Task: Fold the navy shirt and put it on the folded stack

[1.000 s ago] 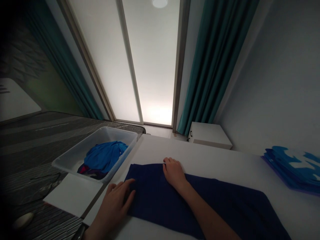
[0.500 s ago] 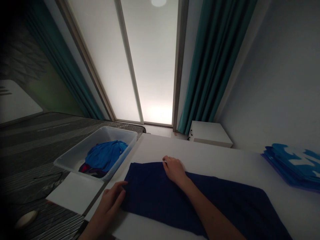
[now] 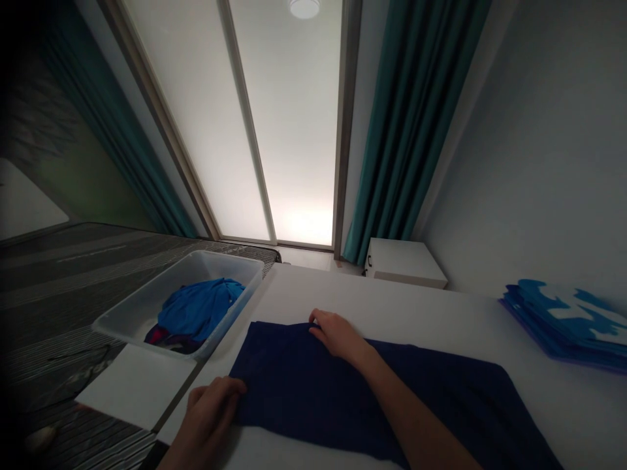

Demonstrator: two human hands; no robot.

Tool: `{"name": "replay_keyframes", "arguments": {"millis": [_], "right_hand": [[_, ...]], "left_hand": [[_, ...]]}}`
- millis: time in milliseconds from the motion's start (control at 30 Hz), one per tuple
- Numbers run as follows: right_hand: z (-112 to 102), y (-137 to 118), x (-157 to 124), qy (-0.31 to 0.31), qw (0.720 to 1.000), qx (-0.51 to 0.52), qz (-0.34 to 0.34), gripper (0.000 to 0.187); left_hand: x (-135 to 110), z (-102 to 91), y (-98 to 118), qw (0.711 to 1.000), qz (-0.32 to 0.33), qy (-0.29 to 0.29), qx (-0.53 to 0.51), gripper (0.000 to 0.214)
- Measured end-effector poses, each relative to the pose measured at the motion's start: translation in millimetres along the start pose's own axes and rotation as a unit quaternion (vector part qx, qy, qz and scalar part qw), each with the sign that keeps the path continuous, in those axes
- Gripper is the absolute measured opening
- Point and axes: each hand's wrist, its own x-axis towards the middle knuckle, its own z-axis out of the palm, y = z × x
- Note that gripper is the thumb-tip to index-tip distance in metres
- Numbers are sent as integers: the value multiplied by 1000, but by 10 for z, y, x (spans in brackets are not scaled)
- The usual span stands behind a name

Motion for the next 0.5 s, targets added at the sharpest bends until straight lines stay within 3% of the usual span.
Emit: {"name": "replay_keyframes", "arguments": {"millis": [133, 267, 500], "right_hand": [[-45, 17, -4, -18, 999, 28, -22, 14], [-131, 40, -65, -17, 999, 42, 8, 23], [-275, 159, -441, 31, 997, -65, 32, 26]], "left_hand": [[-17, -44, 23, 999, 20, -16, 26, 24], [69, -108, -1, 997, 25, -47, 47, 18], [184, 29, 31, 993, 44, 26, 106, 27]]}}
